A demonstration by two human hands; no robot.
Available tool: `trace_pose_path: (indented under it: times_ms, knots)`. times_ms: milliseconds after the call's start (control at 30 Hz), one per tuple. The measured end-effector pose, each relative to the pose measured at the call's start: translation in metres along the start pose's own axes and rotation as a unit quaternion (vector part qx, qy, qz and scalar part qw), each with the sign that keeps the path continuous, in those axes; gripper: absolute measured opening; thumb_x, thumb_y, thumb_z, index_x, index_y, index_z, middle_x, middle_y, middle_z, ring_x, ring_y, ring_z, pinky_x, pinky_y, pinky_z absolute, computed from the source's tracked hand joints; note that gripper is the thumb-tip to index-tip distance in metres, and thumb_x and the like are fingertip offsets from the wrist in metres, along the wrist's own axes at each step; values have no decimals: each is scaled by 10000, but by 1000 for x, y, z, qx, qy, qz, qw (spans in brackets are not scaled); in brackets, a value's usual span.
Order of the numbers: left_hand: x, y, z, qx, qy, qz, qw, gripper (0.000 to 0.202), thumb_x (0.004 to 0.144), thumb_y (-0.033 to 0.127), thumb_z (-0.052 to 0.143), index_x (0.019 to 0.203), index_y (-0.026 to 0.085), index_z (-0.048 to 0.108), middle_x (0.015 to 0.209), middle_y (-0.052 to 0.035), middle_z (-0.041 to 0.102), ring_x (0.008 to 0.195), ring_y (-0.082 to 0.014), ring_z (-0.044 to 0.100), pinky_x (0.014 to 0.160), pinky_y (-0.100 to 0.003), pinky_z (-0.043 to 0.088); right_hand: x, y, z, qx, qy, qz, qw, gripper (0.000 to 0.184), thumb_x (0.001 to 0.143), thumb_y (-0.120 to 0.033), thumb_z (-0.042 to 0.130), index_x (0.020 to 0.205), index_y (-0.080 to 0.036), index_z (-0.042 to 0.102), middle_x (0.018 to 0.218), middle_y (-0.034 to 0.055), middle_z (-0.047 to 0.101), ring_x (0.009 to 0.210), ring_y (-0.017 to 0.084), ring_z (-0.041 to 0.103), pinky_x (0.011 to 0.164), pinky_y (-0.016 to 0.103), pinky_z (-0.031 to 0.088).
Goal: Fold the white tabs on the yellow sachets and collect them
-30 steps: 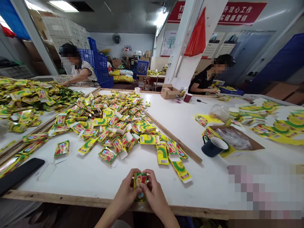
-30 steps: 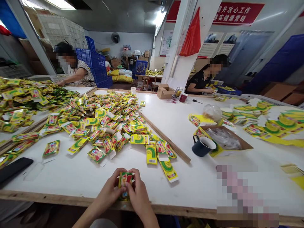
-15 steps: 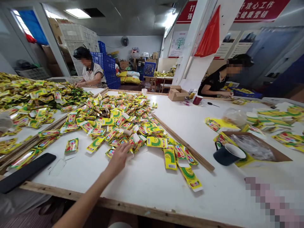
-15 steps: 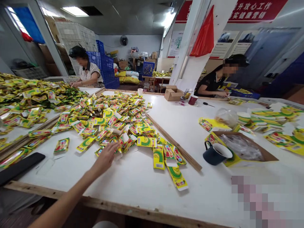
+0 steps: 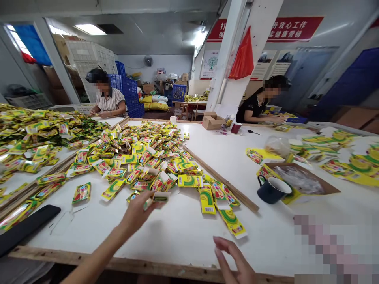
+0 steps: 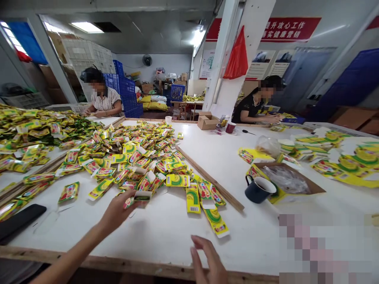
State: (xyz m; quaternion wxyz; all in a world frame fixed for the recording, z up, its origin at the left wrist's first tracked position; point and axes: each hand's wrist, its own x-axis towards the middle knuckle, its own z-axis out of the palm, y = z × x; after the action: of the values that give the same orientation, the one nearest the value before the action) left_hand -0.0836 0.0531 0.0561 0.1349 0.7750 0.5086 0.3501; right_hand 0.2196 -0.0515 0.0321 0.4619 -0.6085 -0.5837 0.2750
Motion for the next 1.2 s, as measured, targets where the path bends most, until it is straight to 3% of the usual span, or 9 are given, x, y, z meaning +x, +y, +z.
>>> trace_pose_path:
  times_ms: [33, 133, 267, 500, 667, 767, 833, 933, 1200]
  knots:
    - [-8, 12, 12, -95, 15, -46, 994, 288, 846, 274, 607, 1119, 253, 520, 901, -46, 687, 807, -222, 640, 739, -326, 498, 3, -8, 14, 37, 6, -4, 999, 307, 818, -472, 607, 1034, -259, 658, 1039, 81, 694, 934, 265, 661, 829, 346, 547]
    - [-32, 44, 53, -325, -33, -110, 939, 456, 829, 253, 625, 1215, 260, 381, 789, 11, 656, 687, -176, 629, 656, -271, 498, 6, -17, 52, 146, -27, -4, 989, 331, 858, -419, 584, 1137, -247, 541, 1126, 88, 647, 979, 242, 650, 839, 331, 541]
    - [-48, 60, 84, -370, -70, -140, 916, 239, 835, 275, 624, 1048, 215, 534, 792, -6, 637, 691, -165, 598, 635, -246, 468, 7, -4, 70, 190, -116, 27, 975, 336, 900, -381, 542, 1200, -254, 461, 1074, 75, 658, 932, 225, 667, 807, 322, 548]
    - [-40, 59, 79, -343, -76, -122, 928, 160, 893, 272, 528, 918, 192, 664, 858, -55, 668, 822, -213, 614, 748, -292, 474, 18, 5, 62, 164, -170, 18, 972, 343, 906, -339, 526, 1236, -244, 523, 1072, 61, 672, 977, 230, 650, 858, 330, 520]
    - [-37, 66, 89, -403, -36, -123, 906, 167, 893, 226, 516, 1034, 220, 605, 946, -48, 664, 881, -202, 623, 802, -304, 484, 31, 2, 60, 146, -120, -17, 982, 172, 875, -279, 544, 994, -209, 646, 1046, 74, 670, 987, 233, 632, 861, 312, 511]
    - [-37, 69, 92, -428, -19, -148, 891, 270, 890, 233, 524, 1160, 239, 510, 947, -35, 670, 850, -190, 636, 766, -295, 497, 32, 3, 61, 180, -93, -13, 979, 297, 869, -241, 538, 1164, -218, 566, 1047, 70, 668, 951, 212, 645, 842, 304, 520]
    - [-37, 70, 89, -408, -36, -145, 901, 205, 889, 243, 529, 1088, 218, 573, 976, -53, 679, 890, -203, 639, 796, -305, 493, 31, 3, 62, 181, -94, -21, 979, 299, 879, -220, 522, 1174, -226, 566, 1041, 64, 667, 951, 202, 643, 839, 296, 516]
    - [-37, 73, 83, -376, -56, -134, 915, 154, 884, 272, 547, 974, 193, 644, 1011, -77, 691, 940, -223, 637, 844, -322, 483, 29, 0, 60, 157, -106, -56, 980, 171, 873, -208, 543, 1001, -219, 656, 1034, 66, 658, 985, 207, 620, 838, 281, 505]
    - [-37, 83, 87, -377, -10, -182, 908, 144, 855, 294, 578, 924, 178, 632, 911, -61, 694, 861, -210, 641, 769, -294, 497, 33, -12, 60, 128, -74, -43, 988, 124, 880, -263, 563, 885, -187, 661, 870, 49, 669, 802, 184, 630, 710, 246, 494]
